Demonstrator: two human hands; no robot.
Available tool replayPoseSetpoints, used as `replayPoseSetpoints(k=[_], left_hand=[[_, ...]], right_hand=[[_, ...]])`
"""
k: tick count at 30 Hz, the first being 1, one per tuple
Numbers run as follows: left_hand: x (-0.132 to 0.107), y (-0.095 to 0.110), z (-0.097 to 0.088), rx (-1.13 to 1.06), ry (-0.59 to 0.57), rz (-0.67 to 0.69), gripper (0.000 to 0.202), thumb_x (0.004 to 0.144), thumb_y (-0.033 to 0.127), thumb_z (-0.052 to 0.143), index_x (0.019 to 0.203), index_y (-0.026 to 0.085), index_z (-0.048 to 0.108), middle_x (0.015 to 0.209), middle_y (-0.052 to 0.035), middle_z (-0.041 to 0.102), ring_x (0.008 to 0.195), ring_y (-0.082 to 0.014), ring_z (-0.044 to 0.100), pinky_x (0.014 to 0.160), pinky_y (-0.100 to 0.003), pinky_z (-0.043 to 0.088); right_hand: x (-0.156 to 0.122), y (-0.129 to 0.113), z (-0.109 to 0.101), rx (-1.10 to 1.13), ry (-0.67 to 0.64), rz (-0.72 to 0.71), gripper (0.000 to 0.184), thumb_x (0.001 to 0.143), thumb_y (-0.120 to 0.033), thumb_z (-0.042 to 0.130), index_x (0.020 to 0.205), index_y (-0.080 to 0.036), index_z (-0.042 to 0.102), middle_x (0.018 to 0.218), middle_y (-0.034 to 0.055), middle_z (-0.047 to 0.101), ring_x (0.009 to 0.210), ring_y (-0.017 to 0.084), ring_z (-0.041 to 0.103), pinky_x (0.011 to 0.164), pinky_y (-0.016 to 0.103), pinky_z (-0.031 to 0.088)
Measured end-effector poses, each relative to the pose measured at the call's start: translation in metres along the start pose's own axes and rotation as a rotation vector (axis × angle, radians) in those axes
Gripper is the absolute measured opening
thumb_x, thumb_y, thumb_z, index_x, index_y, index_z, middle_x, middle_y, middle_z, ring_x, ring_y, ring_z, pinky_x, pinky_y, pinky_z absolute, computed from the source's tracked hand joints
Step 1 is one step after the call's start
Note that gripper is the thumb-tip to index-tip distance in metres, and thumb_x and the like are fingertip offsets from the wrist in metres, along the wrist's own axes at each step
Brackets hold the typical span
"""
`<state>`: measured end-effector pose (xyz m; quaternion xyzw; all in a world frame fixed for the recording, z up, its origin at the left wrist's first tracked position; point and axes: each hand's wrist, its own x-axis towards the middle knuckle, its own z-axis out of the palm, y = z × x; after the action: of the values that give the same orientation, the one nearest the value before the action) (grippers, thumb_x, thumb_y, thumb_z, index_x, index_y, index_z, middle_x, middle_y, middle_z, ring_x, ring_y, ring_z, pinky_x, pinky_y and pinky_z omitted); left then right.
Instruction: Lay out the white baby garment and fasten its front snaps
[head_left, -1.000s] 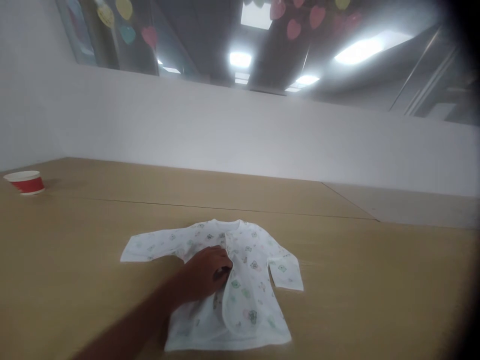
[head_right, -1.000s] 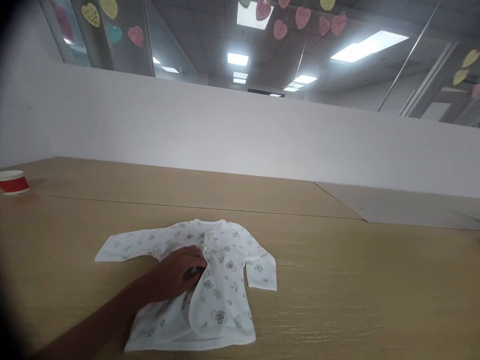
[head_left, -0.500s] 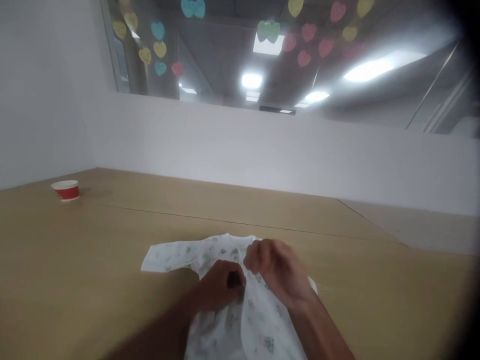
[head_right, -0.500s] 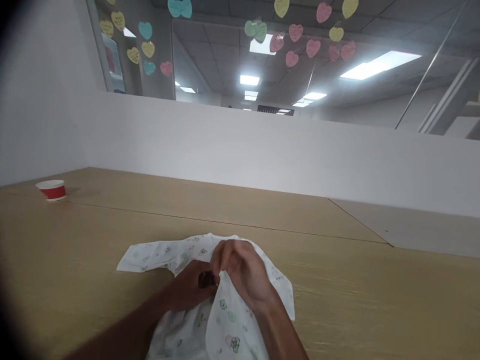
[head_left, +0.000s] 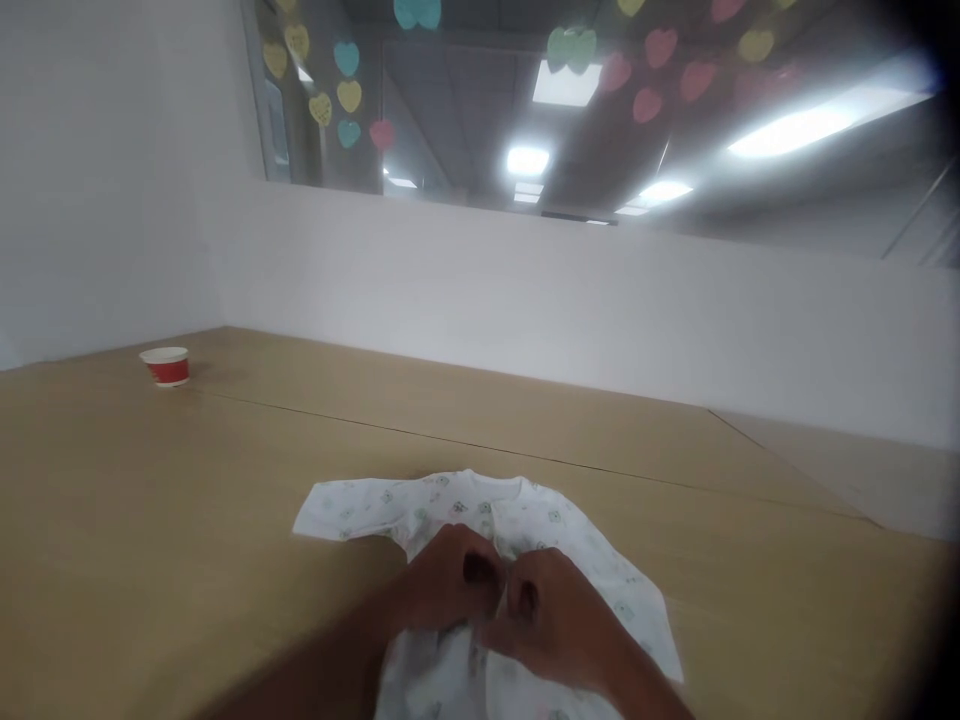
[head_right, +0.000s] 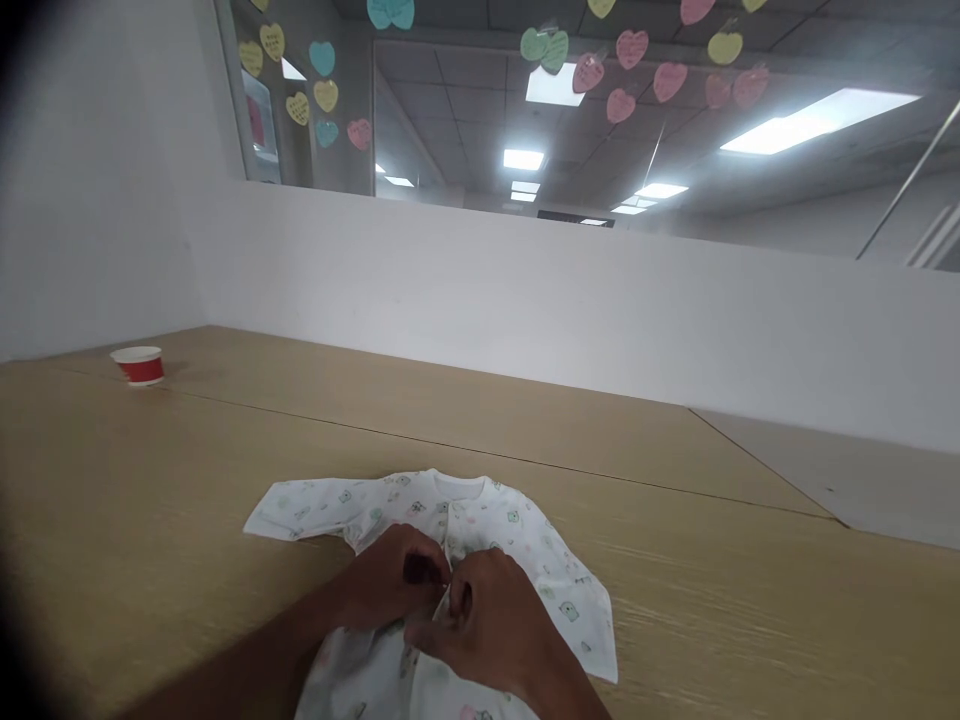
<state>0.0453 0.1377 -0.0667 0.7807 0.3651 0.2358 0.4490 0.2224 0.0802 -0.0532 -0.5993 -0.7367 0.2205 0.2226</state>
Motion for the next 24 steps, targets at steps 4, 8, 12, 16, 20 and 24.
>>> replayPoseSetpoints(k=[4, 8, 12, 16, 20, 24], left_hand=[[0.001, -0.001, -0.002, -0.016, -0.007, -0.006, 0.024, 0.07, 0.012, 0.058, 0.083, 0.019, 0.077, 0.079, 0.0007, 0.073, 0.075, -0.0143, 0.064, 0.065, -0.02, 0.045], [0.002, 0.001, -0.004, -0.023, 0.001, -0.002, 0.018, 0.072, 0.016, 0.062, 0.082, 0.019, 0.076, 0.074, 0.001, 0.071, 0.069, -0.0118, 0.06, 0.06, -0.02, 0.042], [0.001, 0.006, -0.004, -0.094, -0.02, -0.005, 0.016, 0.072, 0.016, 0.062, 0.082, 0.017, 0.075, 0.071, 0.0007, 0.068, 0.065, -0.01, 0.055, 0.058, -0.019, 0.039], [-0.001, 0.006, -0.003, -0.144, -0.022, -0.004, 0.013, 0.071, 0.016, 0.062, 0.081, 0.014, 0.071, 0.071, 0.0002, 0.065, 0.065, -0.01, 0.053, 0.056, -0.019, 0.036], [-0.001, 0.002, -0.001, -0.145, -0.005, -0.019, 0.01, 0.068, 0.016, 0.063, 0.078, 0.014, 0.065, 0.069, 0.0016, 0.062, 0.062, -0.0094, 0.05, 0.053, -0.019, 0.035], [-0.001, 0.002, 0.001, -0.129, 0.029, -0.031, 0.009, 0.067, 0.016, 0.063, 0.075, 0.015, 0.059, 0.067, 0.0026, 0.061, 0.061, -0.0095, 0.05, 0.053, -0.02, 0.034]], right_hand=[[0.002, 0.003, 0.005, -0.035, 0.026, 0.022, 0.027, 0.072, -0.036, 0.059, 0.056, -0.018, 0.048, 0.058, -0.0023, 0.056, 0.057, 0.011, 0.045, 0.055, 0.026, 0.03], [0.005, 0.011, -0.006, 0.052, -0.056, -0.031, 0.015, 0.07, -0.02, 0.052, 0.058, -0.017, 0.042, 0.058, -0.0042, 0.044, 0.058, 0.009, 0.039, 0.053, 0.023, 0.029], [0.006, 0.013, -0.017, 0.147, -0.149, -0.042, 0.014, 0.067, -0.015, 0.048, 0.058, -0.017, 0.037, 0.059, -0.0046, 0.034, 0.058, 0.007, 0.032, 0.051, 0.023, 0.024], [0.007, 0.013, -0.021, 0.203, -0.182, -0.062, 0.018, 0.069, -0.015, 0.047, 0.059, -0.017, 0.032, 0.06, -0.0043, 0.027, 0.058, 0.008, 0.027, 0.051, 0.025, 0.021], [0.007, 0.013, -0.023, 0.279, -0.247, -0.063, 0.019, 0.067, -0.013, 0.048, 0.059, -0.017, 0.031, 0.061, -0.0045, 0.027, 0.058, 0.007, 0.027, 0.051, 0.025, 0.02], [0.006, 0.013, -0.026, 0.448, -0.383, -0.06, 0.008, 0.066, -0.012, 0.043, 0.06, -0.016, 0.045, 0.058, -0.0046, 0.042, 0.056, 0.006, 0.038, 0.05, 0.022, 0.025]])
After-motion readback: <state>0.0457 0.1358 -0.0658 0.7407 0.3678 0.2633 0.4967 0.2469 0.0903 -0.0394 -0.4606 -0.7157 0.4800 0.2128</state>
